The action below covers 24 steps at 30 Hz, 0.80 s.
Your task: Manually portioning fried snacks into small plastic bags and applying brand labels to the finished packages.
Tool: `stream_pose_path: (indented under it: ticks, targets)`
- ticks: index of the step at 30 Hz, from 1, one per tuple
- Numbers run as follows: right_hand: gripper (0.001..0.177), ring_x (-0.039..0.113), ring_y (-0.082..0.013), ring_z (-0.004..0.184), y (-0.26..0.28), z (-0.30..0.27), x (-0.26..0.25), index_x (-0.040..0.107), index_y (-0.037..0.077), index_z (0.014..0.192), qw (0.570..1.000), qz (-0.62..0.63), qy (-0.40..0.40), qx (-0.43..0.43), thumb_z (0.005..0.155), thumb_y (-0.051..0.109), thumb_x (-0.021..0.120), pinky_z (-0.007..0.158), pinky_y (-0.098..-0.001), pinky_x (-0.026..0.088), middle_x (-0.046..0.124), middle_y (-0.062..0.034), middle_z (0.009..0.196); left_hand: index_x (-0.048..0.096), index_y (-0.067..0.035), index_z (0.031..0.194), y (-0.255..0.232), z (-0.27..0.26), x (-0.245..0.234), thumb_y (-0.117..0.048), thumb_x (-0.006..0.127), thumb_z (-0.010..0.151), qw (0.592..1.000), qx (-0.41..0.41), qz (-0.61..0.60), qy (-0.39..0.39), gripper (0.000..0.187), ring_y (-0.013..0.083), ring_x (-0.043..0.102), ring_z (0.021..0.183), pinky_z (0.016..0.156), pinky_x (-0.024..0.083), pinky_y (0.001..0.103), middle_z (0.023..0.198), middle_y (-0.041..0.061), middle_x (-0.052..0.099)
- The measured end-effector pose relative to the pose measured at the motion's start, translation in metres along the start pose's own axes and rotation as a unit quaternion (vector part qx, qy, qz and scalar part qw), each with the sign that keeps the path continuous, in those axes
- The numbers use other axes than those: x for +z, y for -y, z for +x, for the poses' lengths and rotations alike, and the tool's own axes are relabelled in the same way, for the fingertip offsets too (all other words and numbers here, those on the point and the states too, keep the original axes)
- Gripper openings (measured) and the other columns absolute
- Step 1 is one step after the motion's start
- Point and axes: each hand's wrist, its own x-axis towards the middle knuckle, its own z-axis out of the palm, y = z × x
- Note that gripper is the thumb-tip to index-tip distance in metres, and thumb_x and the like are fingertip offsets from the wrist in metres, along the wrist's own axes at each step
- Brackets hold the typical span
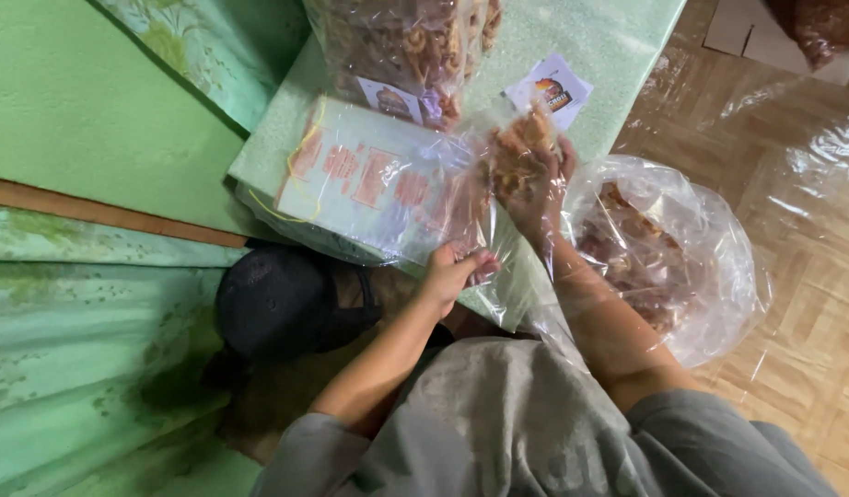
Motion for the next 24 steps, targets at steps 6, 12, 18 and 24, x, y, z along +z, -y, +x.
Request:
stream_pose_path:
  ticks: [6, 12, 18, 24]
  targets:
    - [0.064, 0.049, -0.0478, 0.117, 0.025, 0.001, 0.011, 0.060, 0.006, 0.114, 0.970, -0.203, -0.062, -0.121, 0.057, 0.027, 0.083, 0.099, -0.0540, 0.041, 0.044, -0.0218, 0.140, 0.062, -0.005, 0.101, 0.009, -0.005, -0.029, -0.010, 0.078, 0.084, 1.000, -0.001, -0.014, -0.014, 0.024, 0.0227, 0.074, 0.072, 0.057, 0.060, 0.027, 0.084, 0.017, 0.073]
    - [0.057, 0.051, -0.0442, 0.114, 0.042, 0.004, 0.029, 0.062, 0.010, 0.118, 0.967, -0.232, -0.085, -0.056, 0.065, 0.024, 0.079, 0.098, -0.0481, 0.042, 0.041, -0.0184, 0.142, 0.063, -0.002, 0.096, -0.008, -0.027, -0.010, -0.013, 0.079, 0.083, 0.995, -0.025, 0.057, 0.081, 0.024, 0.0186, 0.072, 0.070, 0.054, 0.057, 0.023, 0.082, 0.014, 0.072]
    - [0.041, 0.066, -0.0502, 0.079, -0.013, -0.003, 0.062, 0.038, -0.006, 0.132, 0.988, -0.024, -0.121, 0.098, 0.093, 0.000, 0.051, 0.062, -0.0564, 0.055, 0.066, -0.0314, 0.099, 0.064, -0.005, 0.093, 0.015, 0.001, -0.035, -0.018, 0.076, 0.085, 0.984, -0.060, 0.095, 0.136, 0.020, 0.0153, 0.073, 0.068, 0.053, 0.056, 0.019, 0.079, 0.011, 0.073]
    - [0.078, 0.057, -0.0316, 0.114, -0.116, -0.013, 0.056, 0.062, 0.017, 0.112, 0.954, -0.254, -0.159, -0.018, 0.050, 0.048, 0.095, 0.091, -0.0397, 0.054, 0.048, -0.0114, 0.127, 0.065, -0.010, 0.096, 0.005, 0.005, -0.057, -0.026, 0.076, 0.084, 0.974, -0.123, 0.148, 0.122, 0.022, 0.0144, 0.073, 0.073, 0.061, 0.058, 0.023, 0.082, 0.009, 0.075]
